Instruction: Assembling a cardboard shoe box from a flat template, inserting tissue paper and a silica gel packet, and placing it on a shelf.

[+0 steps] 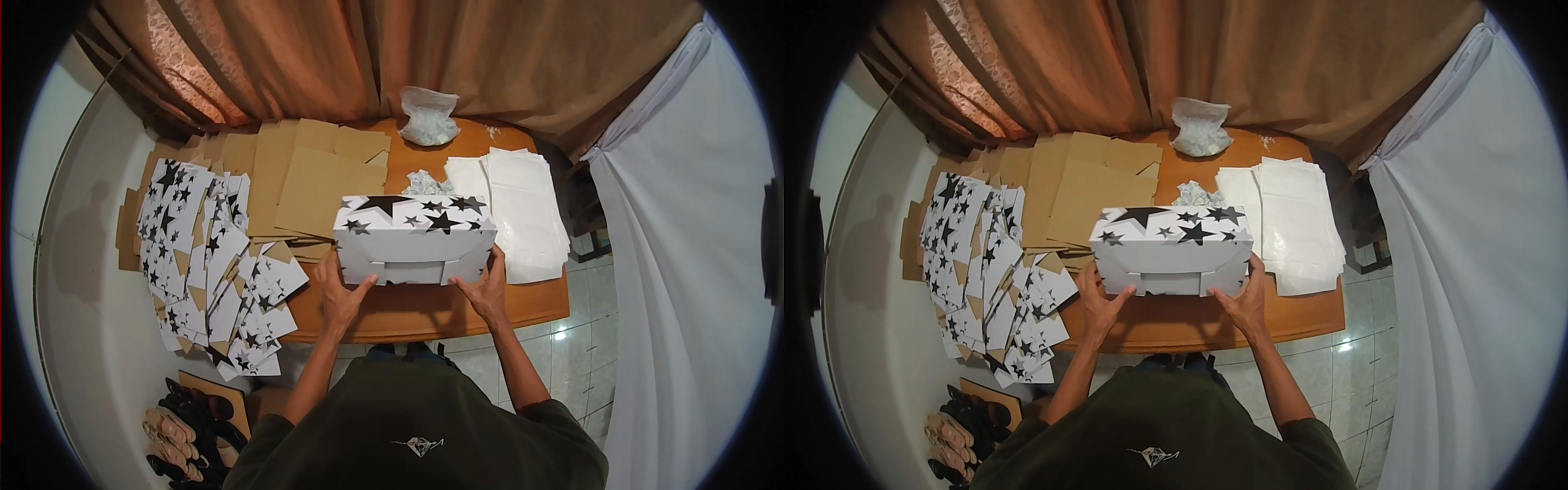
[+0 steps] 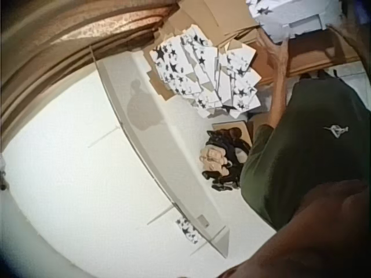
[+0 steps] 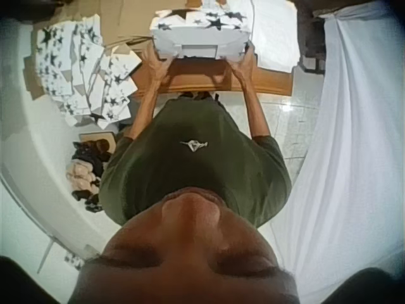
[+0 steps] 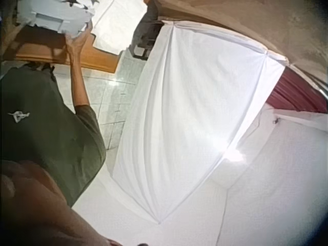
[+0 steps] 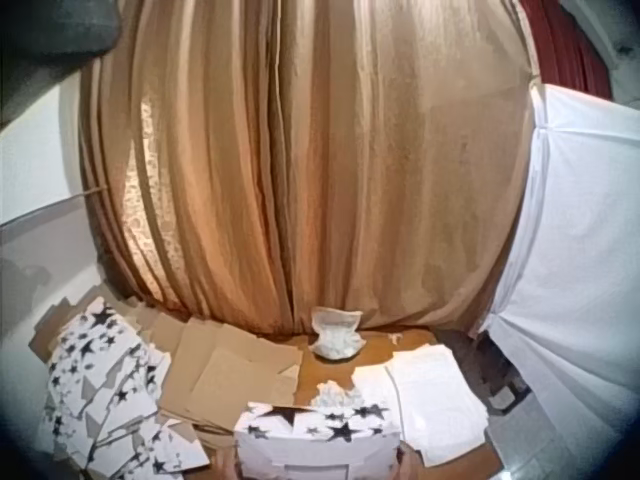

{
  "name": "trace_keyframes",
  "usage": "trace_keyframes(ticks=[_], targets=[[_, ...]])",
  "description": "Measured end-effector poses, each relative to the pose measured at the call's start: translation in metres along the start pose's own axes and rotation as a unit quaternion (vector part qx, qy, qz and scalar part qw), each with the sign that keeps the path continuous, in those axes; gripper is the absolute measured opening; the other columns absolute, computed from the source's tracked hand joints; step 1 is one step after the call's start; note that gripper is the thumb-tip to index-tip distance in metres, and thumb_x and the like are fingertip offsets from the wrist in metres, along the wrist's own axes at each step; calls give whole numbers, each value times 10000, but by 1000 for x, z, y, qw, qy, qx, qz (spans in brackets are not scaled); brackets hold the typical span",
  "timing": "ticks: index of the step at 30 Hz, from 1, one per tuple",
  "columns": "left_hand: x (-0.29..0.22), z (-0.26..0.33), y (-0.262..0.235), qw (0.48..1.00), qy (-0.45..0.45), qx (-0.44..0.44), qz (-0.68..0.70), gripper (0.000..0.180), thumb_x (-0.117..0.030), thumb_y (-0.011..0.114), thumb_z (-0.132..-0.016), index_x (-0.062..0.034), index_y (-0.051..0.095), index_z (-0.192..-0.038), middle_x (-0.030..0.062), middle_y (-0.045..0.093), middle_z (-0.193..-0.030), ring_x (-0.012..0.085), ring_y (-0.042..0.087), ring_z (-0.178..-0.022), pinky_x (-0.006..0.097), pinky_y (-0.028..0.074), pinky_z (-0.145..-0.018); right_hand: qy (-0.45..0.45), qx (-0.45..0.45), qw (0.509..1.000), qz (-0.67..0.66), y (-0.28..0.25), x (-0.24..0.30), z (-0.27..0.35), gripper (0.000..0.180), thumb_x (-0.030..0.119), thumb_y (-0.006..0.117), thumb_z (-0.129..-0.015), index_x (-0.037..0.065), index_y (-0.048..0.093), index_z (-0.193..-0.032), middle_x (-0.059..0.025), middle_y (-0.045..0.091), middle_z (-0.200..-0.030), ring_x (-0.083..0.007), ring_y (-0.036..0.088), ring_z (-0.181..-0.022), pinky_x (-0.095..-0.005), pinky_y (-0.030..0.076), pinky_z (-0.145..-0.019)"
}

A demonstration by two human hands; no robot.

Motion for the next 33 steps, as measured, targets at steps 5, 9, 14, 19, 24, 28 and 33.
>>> trace_keyframes(ticks=[5,9,14,19,24,28,33], targets=[[15,-13,-2,972,13,59,226,980,-762,590,-859,23,411,-1418,162,469,-1327,281,461,-1261,434,385,-1072,46,-53,955,-288,5,-22,-3,623,493,602,-967,-2,444,-1312,-141,526,-1245,-211,513,-1121,-361,411,-994],[45,-23,8,923,13,46,383,791,-653,588,-940,-3,449,-1369,110,484,-1307,219,482,-1217,364,444,-984,131,-71,958,-245,10,-29,-2,613,473,560,-1000,0,433,-1368,-138,532,-1242,-201,507,-1086,-333,414,-945],[70,-18,23,984,-50,33,170,565,-297,724,-959,-15,453,-1367,102,556,-1234,185,584,-1079,301,504,-865,178,-32,955,-237,22,-54,7,623,336,703,-956,6,464,-1427,-168,537,-1375,-247,495,-1313,-394,414,-1088],[108,13,32,980,-54,53,187,688,-201,796,-878,-21,428,-1431,168,583,-1312,252,611,-1172,373,491,-975,130,55,963,-230,31,-64,24,726,102,761,-890,29,363,-1493,-192,538,-1390,-292,535,-1301,-401,419,-1119],[118,41,41,968,-107,102,203,703,-202,814,-854,-18,417,-1403,221,587,-1311,283,598,-1212,398,458,-1037,92,73,978,-173,38,-85,50,714,0,702,-888,16,344,-1505,-196,518,-1419,-306,526,-1321,-403,429,-1111],[129,49,46,966,-128,182,131,762,-258,842,-826,39,391,-1364,249,572,-1329,333,587,-1219,397,458,-1039,98,104,987,-79,41,-117,67,587,-15,684,-861,1,424,-1387,-242,539,-1354,-361,551,-1281,-413,439,-1083],[164,56,50,962,-174,167,127,877,-460,776,-867,51,343,-1433,280,508,-1391,368,514,-1304,430,401,-1096,70,119,990,-36,41,-99,67,648,167,736,-873,-25,400,-1392,-286,517,-1362,-373,535,-1283,-418,432,-1076]])
Point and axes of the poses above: each hand's wrist, its own z-axis away from the middle knuckle, its own y-axis out of the palm, x = y × z, the point moved 1 cm from there along -z, towards the middle knuckle
